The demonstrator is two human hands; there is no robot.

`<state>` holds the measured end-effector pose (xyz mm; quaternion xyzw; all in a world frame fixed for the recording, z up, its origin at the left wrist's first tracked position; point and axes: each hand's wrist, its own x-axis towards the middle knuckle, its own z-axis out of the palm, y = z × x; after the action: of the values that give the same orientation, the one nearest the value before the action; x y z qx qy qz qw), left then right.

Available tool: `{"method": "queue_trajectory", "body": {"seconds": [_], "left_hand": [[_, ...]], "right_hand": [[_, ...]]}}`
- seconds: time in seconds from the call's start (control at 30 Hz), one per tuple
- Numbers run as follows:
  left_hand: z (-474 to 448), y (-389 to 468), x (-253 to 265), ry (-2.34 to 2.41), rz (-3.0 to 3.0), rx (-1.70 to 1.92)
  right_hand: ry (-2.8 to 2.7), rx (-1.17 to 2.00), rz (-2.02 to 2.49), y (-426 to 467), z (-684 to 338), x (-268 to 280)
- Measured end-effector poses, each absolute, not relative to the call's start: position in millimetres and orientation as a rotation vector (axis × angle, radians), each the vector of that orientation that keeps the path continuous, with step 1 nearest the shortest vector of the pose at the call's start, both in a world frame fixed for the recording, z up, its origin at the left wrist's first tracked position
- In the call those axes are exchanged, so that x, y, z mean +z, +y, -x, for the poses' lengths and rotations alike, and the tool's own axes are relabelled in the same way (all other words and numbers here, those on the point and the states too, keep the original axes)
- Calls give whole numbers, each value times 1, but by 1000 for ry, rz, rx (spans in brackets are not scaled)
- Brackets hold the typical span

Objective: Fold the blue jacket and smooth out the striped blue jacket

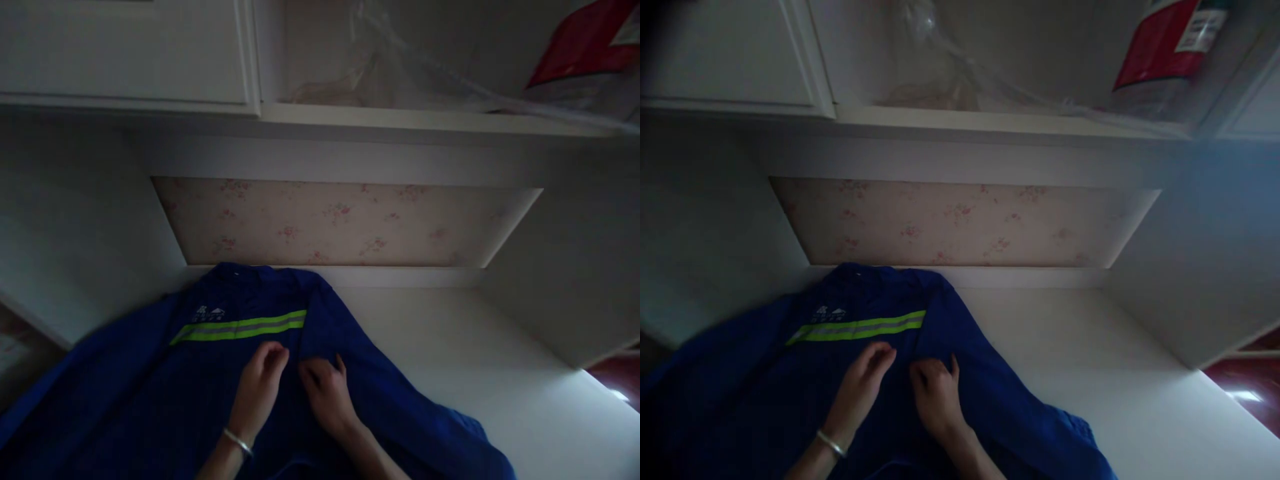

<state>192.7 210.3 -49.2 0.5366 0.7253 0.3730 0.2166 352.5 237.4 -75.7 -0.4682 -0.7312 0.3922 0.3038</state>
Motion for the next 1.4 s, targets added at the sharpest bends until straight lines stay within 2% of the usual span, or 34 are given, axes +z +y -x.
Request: {"method": "queue_trajectory", "body": {"seconds": [0.17,0.4,0.6,1.4], "left_hand": [[-229,200,-74,1713,-893,1260],[-219,213,-111,1680,-902,1151],[-214,211,-119,1619,-884,1079],[-217,208,-107,1627,-960,997]], "right_hand": [[-1292,1385,1239,248,-401,-70],[-960,1434,1243,269,-456,-114],[-928,1483,1254,277,-456,-122],[-1494,1389,1420,268,-450,-119]]}}
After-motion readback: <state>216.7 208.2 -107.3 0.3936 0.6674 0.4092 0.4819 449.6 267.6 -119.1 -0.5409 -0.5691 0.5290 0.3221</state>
